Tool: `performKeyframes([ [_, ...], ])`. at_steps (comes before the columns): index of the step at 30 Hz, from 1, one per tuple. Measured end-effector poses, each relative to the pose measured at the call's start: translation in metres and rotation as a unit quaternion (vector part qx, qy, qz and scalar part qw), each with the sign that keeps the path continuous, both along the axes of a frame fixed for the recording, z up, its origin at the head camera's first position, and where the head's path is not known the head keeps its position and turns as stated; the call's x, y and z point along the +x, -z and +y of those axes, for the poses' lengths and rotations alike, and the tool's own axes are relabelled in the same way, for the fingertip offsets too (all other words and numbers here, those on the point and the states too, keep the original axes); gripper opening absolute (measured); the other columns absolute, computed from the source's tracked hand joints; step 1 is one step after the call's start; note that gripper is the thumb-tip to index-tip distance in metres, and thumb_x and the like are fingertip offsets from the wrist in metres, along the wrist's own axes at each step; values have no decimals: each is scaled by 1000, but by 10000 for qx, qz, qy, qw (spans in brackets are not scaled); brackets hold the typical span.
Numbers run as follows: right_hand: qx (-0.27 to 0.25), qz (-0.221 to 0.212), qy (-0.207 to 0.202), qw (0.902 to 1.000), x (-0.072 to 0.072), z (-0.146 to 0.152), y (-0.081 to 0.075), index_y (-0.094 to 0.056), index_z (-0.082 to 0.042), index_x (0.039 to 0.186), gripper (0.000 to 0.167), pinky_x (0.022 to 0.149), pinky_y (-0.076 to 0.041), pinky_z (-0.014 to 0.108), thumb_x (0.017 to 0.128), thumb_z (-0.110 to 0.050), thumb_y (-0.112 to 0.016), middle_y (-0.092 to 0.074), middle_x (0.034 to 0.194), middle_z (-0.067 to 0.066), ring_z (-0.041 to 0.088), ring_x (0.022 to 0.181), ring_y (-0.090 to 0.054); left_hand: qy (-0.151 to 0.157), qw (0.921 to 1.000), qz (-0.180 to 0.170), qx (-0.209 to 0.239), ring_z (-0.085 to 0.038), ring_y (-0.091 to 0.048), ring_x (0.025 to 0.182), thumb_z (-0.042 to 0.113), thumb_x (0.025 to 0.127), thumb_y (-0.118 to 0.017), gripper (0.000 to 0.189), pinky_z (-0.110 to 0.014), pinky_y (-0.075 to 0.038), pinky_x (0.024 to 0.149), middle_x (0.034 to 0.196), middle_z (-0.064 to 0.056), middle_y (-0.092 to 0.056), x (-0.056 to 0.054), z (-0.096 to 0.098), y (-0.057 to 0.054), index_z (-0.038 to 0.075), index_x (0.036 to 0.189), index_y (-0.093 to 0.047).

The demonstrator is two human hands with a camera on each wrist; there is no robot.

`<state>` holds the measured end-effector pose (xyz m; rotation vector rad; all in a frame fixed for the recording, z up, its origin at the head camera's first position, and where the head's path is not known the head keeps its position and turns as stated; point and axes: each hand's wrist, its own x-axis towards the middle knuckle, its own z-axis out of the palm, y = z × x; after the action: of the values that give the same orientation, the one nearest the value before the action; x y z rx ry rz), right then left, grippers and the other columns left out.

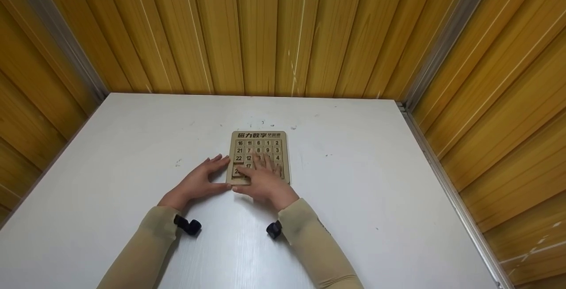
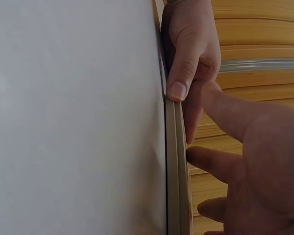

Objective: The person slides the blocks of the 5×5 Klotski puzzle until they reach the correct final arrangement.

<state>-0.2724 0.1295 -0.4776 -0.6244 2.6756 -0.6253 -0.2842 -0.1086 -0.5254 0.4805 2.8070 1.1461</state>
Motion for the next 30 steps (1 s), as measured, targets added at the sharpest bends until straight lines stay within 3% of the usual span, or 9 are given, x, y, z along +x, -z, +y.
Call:
performKeyframes([
  [5, 56, -74, -124, 9999, 2, 2, -5, -40, -44, 156, 69, 126, 9, 70, 94, -64, -61, 4, 176, 1, 34, 160, 19, -49, 10000, -5, 42, -35, -25, 158, 41, 82, -85, 86, -55, -19, 131, 166, -8, -38, 1, -1, 0, 19, 156, -46],
  [10, -25, 13, -252, 9997, -4, 3, -5, -43, -39, 156, 69, 125, 4, 72, 94, -63, -62, 2, 175, 5, 41, 160, 15, -15, 10000, 50, 55, -33, -26, 158, 40, 82, -85, 86, -54, -18, 132, 166, -9, -38, 2, -2, 1, 18, 155, -46],
  [19, -46, 90, 140, 9998, -24, 2, 3, -31, -36, 162, 78, 125, 8, 72, 95, -65, -58, 7, 174, 12, 41, 160, 14, -79, 9999, -122, 40, -43, -23, 157, 43, 82, -85, 87, -58, -20, 130, 168, -9, -33, 1, -1, -1, 24, 156, -44],
  [24, 245, 152, 54, 9996, -31, -1, 5, -26, -38, 163, 79, 125, 7, 71, 96, -67, -55, 10, 174, 13, 43, 159, 13, -97, 9999, -104, 40, -42, -24, 157, 42, 83, -85, 86, -57, -21, 130, 167, -8, -36, 1, 0, -1, 22, 156, -45],
  [30, 410, 136, -81, 9990, -27, 1, 4, -24, -40, 163, 81, 125, 10, 71, 95, -72, -53, 13, 174, 9, 41, 159, 15, -118, 9998, -180, -27, -42, -23, 158, 44, 84, -83, 85, -57, -21, 130, 166, -4, -38, 2, 0, -2, 23, 156, -45],
])
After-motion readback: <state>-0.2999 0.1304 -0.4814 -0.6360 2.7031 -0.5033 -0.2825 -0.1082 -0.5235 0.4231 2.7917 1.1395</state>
